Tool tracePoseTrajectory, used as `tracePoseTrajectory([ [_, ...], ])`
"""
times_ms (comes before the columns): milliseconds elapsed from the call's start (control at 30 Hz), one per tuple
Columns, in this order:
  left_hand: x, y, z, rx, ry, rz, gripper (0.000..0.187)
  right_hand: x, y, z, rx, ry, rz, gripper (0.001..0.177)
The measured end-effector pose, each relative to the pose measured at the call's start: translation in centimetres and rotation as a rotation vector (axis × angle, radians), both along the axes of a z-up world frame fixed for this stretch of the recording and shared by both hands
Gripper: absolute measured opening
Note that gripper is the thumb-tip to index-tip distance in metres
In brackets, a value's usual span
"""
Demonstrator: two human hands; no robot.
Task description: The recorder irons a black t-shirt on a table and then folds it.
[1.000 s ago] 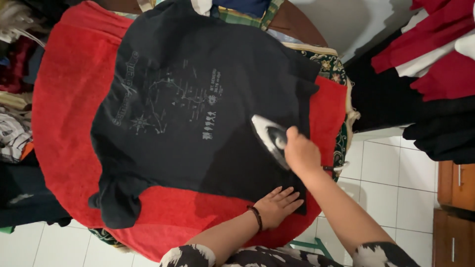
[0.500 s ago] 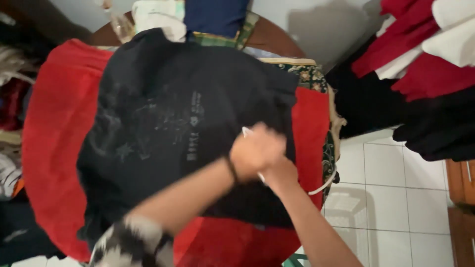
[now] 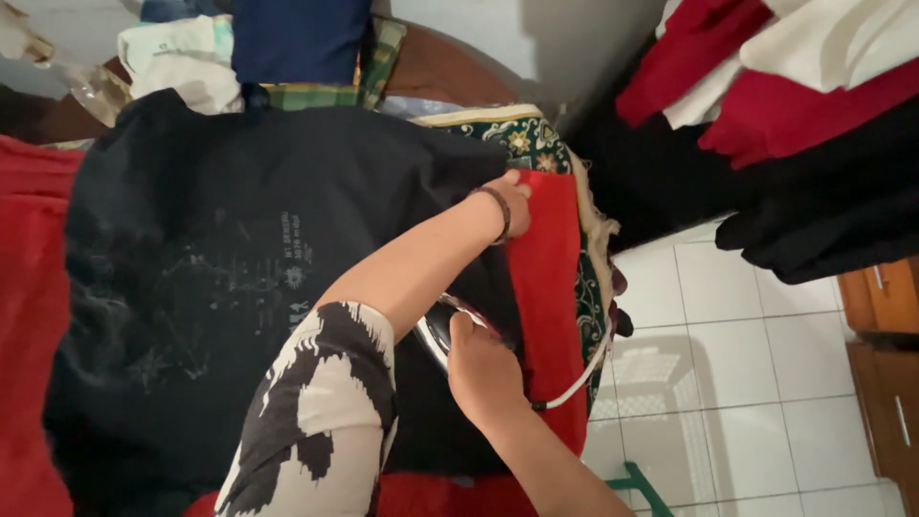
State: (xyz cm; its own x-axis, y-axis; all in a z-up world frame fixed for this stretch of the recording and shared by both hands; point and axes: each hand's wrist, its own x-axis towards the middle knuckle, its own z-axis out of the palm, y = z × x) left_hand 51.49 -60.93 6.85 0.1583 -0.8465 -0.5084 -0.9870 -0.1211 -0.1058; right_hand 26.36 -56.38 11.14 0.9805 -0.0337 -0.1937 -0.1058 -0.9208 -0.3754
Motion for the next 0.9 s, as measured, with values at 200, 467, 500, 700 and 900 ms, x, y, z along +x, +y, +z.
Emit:
tracePoseTrajectory([
  [200,-1.0,-0.8,3.4,-0.072,0.026,-0.015,0.033,0.2,0.0,-0.5,-0.114,0.005,-0.021,0.023],
  [467,-5.5,13.5,8.5,-1.286,0.0,0.531,0.029,5.7,-5.7,-1.2,-0.122,0.04,-0.362,0.018],
  [500,-7.6,16.2,8.5,-1.421,-0.092,0.708,0.024,6.1,-6.4,-1.0,-0.091,0.044,-0.366,0.021],
  [700,-26.3,27.2,0.4,-1.247,-0.204,1.032,0.028,4.6,-0.5,1.1,0.042,0.158,-0.154,0.033],
  [900,-36.5,32.4,-5.7,-0.518,-0.231,1.527,0.07,1.8,4.2,-1.3,0.093,0.026,0.015,0.012],
])
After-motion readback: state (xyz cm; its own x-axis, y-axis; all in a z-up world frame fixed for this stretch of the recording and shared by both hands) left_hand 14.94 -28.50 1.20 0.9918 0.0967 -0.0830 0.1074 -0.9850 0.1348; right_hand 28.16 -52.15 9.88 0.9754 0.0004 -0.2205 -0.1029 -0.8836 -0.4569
